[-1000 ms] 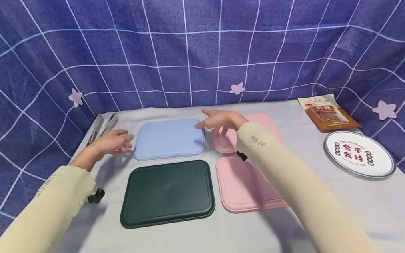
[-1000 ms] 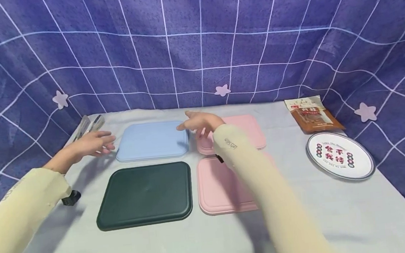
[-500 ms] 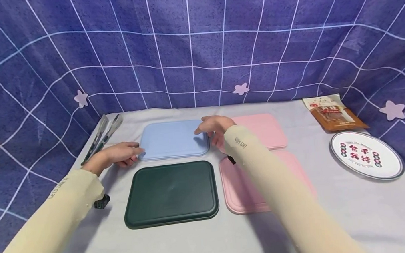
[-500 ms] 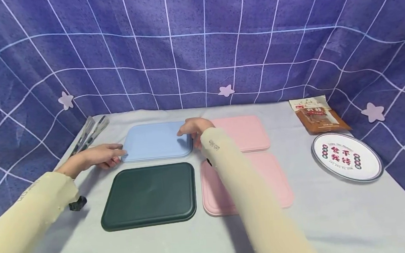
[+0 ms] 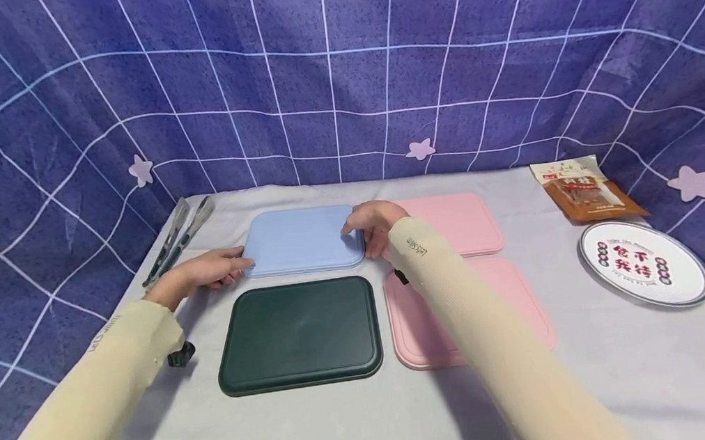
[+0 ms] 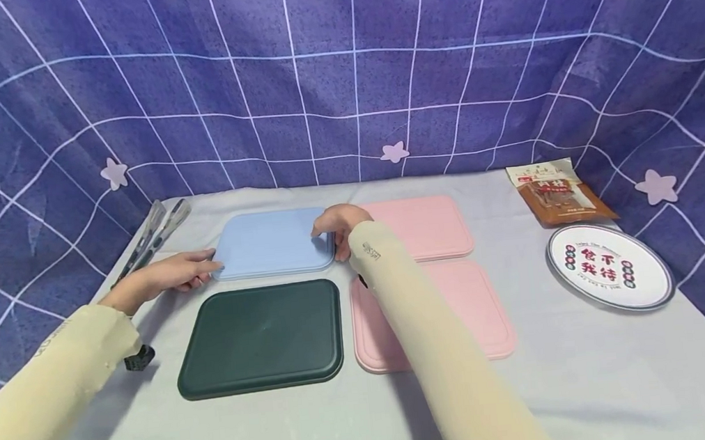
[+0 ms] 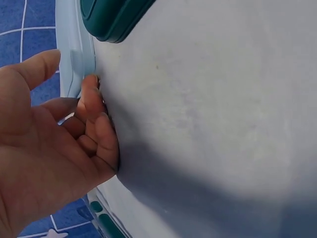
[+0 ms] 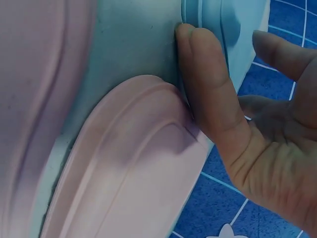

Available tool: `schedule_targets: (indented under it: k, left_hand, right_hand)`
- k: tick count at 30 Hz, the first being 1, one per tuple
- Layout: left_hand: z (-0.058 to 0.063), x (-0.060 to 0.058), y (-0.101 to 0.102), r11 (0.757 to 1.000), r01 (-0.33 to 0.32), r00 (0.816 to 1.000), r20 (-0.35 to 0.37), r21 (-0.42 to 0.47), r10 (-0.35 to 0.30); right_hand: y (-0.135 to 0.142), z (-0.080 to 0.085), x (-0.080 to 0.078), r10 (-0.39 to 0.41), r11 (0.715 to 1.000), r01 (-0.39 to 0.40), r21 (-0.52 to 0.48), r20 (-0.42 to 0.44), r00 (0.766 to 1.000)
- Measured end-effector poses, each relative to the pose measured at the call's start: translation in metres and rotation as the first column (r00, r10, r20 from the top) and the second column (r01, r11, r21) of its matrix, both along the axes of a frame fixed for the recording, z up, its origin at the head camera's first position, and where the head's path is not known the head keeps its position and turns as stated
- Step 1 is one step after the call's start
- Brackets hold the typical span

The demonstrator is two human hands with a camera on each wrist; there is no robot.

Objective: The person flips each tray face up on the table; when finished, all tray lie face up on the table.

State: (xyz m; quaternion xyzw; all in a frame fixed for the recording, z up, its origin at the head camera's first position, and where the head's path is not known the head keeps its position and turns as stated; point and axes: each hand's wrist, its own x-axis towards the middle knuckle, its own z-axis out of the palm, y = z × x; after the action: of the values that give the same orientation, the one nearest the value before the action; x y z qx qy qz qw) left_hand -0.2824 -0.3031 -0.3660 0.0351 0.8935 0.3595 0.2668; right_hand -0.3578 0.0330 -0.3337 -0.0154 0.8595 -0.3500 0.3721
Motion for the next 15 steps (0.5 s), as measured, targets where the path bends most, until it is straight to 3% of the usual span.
schedule_targets:
  k: [7,15]
  left_hand:
    - [0.000,-0.006,-0.001,1.000,-0.026,0.999,0.022,0.003,0.026]
    - [-0.005,-0.006,-0.012,0.997,-0.042,0.997,0.061,0.071,0.037]
  right_hand:
    - [0.009,-0.001,-0.001,0.011,1.000,-0.012,-0.025,-0.016,1.000]
    - [0.009,-0.002,0.001,0.044,0.996,-0.046,-0.071,-0.030,0.999]
